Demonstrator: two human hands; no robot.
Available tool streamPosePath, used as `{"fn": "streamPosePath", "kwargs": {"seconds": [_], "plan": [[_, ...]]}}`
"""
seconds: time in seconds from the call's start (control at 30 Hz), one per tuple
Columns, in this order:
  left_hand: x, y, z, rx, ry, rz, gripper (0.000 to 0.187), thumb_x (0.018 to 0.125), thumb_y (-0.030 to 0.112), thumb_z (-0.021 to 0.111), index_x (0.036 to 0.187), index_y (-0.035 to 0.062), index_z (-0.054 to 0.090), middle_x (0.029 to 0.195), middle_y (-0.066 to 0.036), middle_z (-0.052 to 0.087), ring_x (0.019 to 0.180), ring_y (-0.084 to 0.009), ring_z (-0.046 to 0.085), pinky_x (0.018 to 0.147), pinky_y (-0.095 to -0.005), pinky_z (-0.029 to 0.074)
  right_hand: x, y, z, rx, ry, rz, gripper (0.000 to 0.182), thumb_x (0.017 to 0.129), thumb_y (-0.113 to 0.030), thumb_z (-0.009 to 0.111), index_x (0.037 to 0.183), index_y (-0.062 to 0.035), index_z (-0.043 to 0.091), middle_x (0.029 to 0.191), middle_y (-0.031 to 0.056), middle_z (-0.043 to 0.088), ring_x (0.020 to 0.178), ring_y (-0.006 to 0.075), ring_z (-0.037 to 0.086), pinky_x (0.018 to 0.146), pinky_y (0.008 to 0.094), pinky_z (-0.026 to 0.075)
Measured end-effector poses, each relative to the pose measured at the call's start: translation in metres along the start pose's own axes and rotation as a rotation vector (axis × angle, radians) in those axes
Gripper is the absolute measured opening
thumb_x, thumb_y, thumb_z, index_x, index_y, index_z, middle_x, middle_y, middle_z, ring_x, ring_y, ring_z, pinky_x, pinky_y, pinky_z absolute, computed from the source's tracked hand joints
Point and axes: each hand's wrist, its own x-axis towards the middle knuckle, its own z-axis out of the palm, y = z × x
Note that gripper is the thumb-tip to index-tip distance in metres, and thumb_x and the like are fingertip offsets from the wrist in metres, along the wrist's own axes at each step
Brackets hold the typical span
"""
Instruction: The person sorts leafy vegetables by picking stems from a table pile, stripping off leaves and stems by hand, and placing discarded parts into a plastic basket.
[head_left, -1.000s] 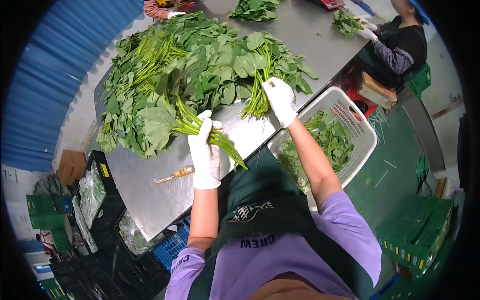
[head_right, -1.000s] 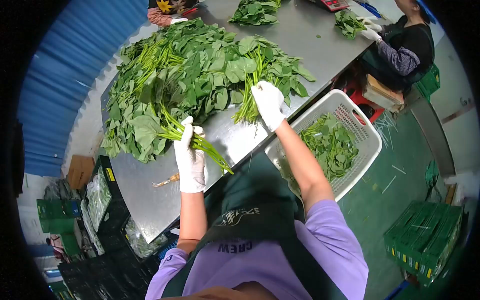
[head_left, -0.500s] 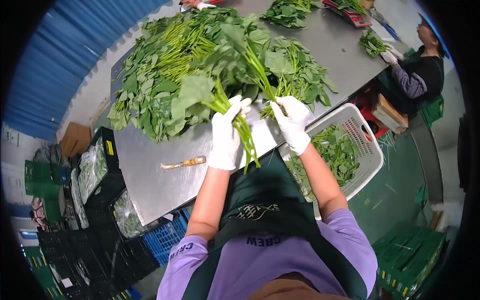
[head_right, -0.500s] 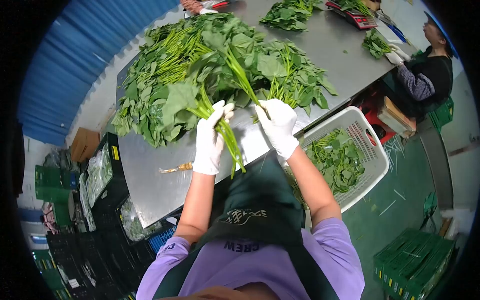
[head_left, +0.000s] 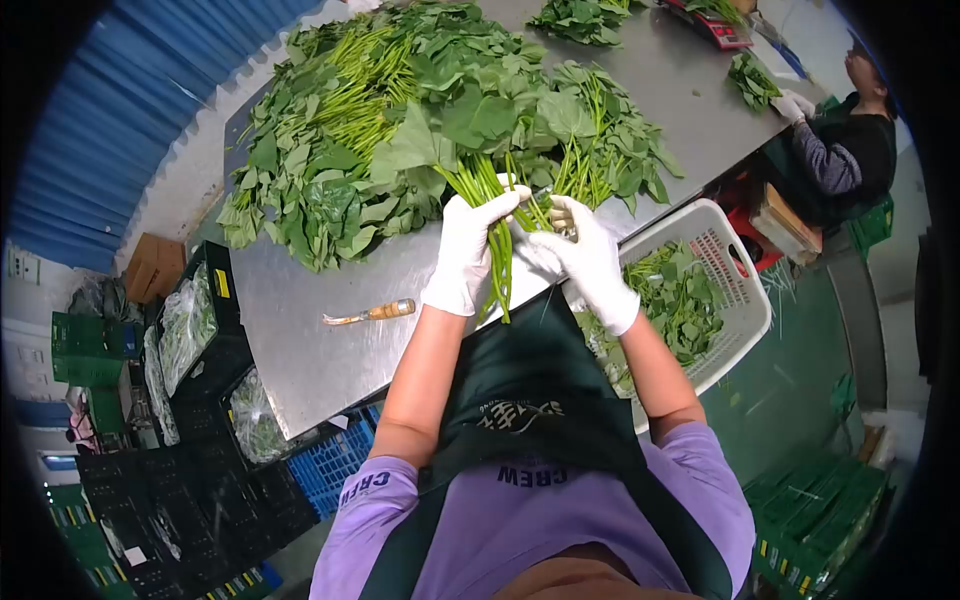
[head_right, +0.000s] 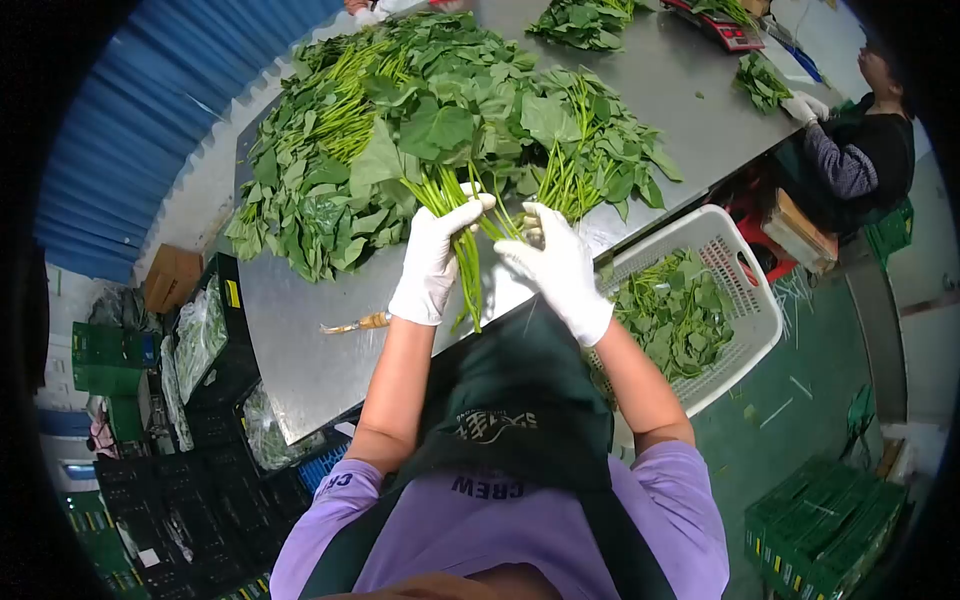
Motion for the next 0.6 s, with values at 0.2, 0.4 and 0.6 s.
{"fn": "streamPosePath", "kwargs": {"seconds": [0.2, 0.4, 0.6], "plan": [[-0.009, 0.006, 0.014, 0.121, -0.111, -0.059, 0.027, 0.076, 0.006, 0.067, 0.101, -0.0006, 0.059, 0.086, -0.009, 0.067, 0.07, -0.0088, 0.057, 0.065, -0.021, 0.044, 0.007, 0.011, -0.015, 0.795, -0.431, 0.394, 0.025, 0.089, -0.02, 0.054, 0.097, 0.0024, 0.063, 0.086, 0.0077, 0.065, 0.076, 0.0116, 0.06, 0.07, 0.0227, 0.046], [0.006, -0.001, -0.001, 0.015, 0.215, 0.089, 0.028, 0.073, 0.002, 0.068, 0.098, -0.0022, 0.057, 0.082, -0.009, 0.064, 0.062, -0.0117, 0.057, 0.06, -0.0201, 0.044, -0.014, 0.075, -0.043, 1.281, -0.048, 0.163, 0.021, 0.09, -0.018, 0.054, 0.094, 0.0023, 0.059, 0.086, 0.006, 0.061, 0.077, 0.0143, 0.059, 0.076, 0.0306, 0.05], [0.013, 0.021, -0.033, -0.098, 0.316, 0.161, 0.03, 0.072, -0.002, 0.069, 0.099, -0.0023, 0.057, 0.082, -0.007, 0.062, 0.065, -0.0126, 0.056, 0.062, -0.0226, 0.044, -0.043, 0.127, -0.117, 1.834, 0.375, 0.376, 0.097, 0.075, -0.051, 0.058, 0.139, 0.0049, 0.013, 0.142, 0.0211, 0.027, 0.128, 0.0297, 0.037, 0.095, 0.0365, 0.045]]}}
